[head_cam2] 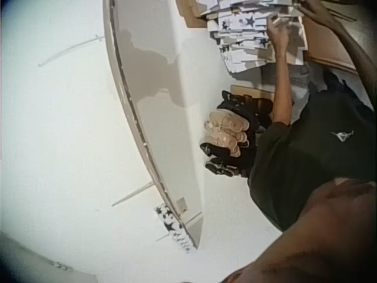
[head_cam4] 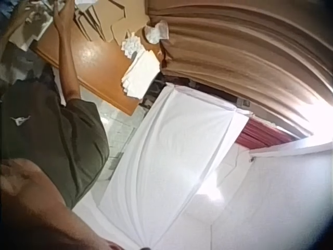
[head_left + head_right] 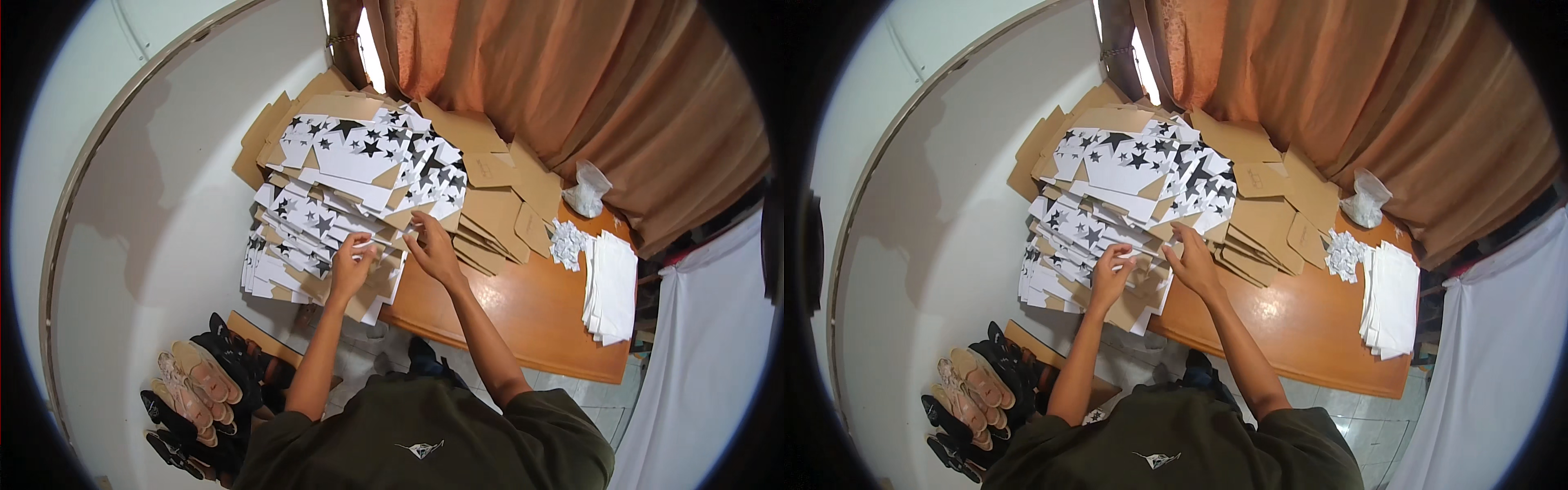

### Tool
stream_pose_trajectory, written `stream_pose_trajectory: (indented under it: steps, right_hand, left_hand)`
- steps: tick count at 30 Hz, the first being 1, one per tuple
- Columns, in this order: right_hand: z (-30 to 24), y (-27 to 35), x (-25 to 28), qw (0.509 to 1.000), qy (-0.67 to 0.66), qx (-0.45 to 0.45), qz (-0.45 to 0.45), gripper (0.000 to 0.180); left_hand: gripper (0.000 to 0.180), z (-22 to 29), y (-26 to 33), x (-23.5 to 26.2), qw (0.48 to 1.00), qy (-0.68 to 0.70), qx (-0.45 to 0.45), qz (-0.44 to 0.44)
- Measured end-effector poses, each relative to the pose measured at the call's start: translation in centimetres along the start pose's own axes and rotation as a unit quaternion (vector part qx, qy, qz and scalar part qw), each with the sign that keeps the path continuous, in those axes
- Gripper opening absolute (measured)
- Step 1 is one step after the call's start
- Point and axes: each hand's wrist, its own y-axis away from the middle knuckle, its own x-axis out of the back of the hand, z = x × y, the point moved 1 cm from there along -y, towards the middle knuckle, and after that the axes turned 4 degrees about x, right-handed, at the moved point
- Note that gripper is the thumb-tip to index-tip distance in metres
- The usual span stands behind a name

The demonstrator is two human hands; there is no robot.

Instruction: Folding cardboard shoe boxes and placing them on a shelf.

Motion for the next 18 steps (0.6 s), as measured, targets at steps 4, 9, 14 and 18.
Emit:
stream_pose_trajectory:
  steps: [4, 9, 14, 18]
  right_hand:
    - [3.8, -6.8, -0.8, 0.999, 0.020, 0.013, -0.029, 0.049]
    - [7.3, -14.2, -1.6, 0.989, 0.116, 0.079, -0.050, 0.050]
    - [8.8, -18.4, -2.6, 0.971, 0.215, 0.070, -0.075, 0.048]
    - [10.4, -19.6, -4.0, 0.968, 0.236, 0.060, -0.060, 0.032]
  left_hand:
    - [0.032, 0.3, -7.2, -1.5, 0.998, -0.055, -0.011, 0.016]
    - [0.030, 2.5, -14.3, -3.1, 0.980, -0.175, -0.066, 0.064]
    - [0.059, 3.2, -18.0, -4.9, 0.909, -0.407, -0.068, 0.064]
    - [0.085, 1.9, -19.5, -5.6, 0.859, -0.508, -0.056, 0.035]
